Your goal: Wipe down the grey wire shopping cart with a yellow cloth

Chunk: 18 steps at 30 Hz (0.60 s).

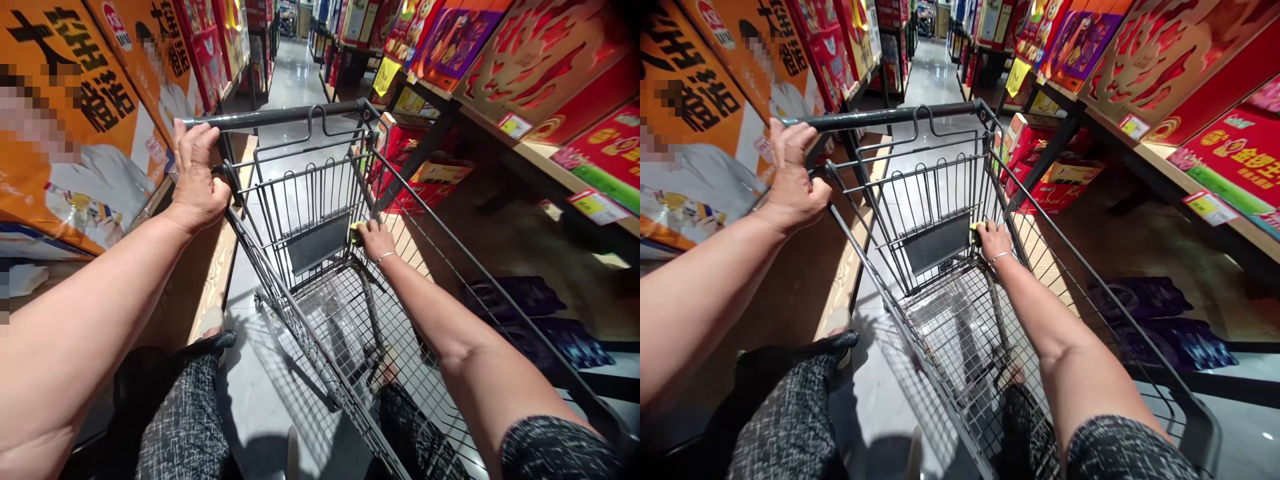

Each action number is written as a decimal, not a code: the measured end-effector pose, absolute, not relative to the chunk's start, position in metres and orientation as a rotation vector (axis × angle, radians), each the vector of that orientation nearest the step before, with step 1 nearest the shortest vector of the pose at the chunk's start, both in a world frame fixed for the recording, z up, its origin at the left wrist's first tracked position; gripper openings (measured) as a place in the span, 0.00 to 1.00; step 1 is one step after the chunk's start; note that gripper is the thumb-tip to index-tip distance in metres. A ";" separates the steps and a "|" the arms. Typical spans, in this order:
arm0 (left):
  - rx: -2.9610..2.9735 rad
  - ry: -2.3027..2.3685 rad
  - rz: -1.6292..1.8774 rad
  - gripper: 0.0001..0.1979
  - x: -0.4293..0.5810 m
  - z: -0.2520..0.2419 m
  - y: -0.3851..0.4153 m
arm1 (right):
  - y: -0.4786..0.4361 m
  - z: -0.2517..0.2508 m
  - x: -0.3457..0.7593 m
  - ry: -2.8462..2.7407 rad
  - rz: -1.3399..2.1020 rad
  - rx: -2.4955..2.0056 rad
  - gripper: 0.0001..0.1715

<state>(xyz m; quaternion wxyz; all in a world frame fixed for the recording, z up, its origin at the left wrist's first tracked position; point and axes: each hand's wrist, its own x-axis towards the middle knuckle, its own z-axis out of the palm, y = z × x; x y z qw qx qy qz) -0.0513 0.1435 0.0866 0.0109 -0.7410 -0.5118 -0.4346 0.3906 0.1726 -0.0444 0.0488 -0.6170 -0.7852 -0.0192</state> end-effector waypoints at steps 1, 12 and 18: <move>-2.243 -1.669 -1.344 0.43 -0.046 0.088 0.140 | 0.179 -0.024 0.391 -2.364 -0.187 -1.838 0.23; -2.841 -1.332 -0.393 0.32 0.019 0.094 0.094 | 0.230 0.026 0.406 -2.251 -0.679 -1.684 0.28; -2.769 -1.391 -0.228 0.28 0.025 0.104 0.087 | 0.181 -0.085 0.406 -2.570 -0.465 -1.956 0.28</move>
